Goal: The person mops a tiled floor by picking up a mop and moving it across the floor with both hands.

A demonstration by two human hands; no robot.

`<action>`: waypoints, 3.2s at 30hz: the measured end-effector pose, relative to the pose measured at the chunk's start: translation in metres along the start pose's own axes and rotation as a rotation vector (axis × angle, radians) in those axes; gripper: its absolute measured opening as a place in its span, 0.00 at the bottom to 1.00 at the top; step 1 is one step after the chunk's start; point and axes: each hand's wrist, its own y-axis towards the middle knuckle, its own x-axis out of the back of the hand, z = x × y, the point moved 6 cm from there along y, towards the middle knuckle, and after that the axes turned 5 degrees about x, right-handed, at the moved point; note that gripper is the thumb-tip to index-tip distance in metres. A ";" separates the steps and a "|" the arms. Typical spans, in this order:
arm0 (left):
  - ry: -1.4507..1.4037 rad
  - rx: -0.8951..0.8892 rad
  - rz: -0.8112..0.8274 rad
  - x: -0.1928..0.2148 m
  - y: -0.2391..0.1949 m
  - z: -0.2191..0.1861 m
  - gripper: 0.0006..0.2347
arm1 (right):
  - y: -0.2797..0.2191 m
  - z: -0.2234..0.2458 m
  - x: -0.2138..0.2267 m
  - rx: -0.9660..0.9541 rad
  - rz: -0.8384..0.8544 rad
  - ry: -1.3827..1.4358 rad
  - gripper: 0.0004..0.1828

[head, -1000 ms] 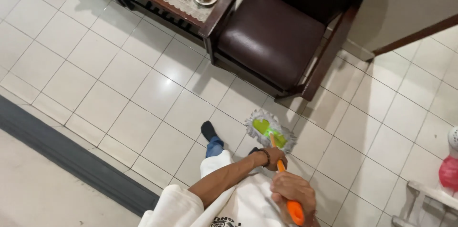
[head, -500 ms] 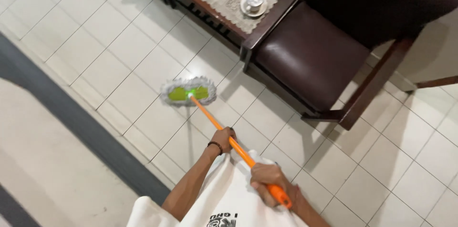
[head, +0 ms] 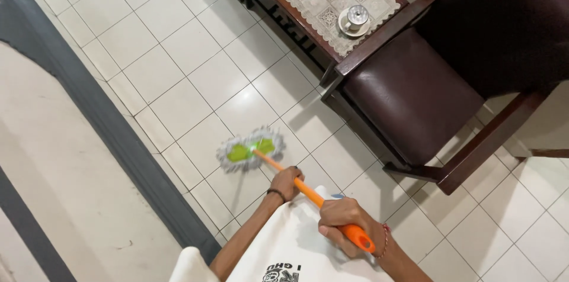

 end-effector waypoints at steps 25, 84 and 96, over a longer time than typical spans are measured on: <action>-0.309 0.188 -0.421 -0.013 0.069 0.042 0.06 | 0.121 -0.087 0.080 0.079 0.430 0.353 0.15; -0.521 0.691 -1.039 0.134 0.014 0.213 0.05 | 0.221 -0.076 -0.141 0.415 1.070 0.135 0.15; -1.900 0.770 -0.752 -0.060 -0.066 0.191 0.11 | 0.229 -0.108 -0.172 -0.092 1.108 0.465 0.28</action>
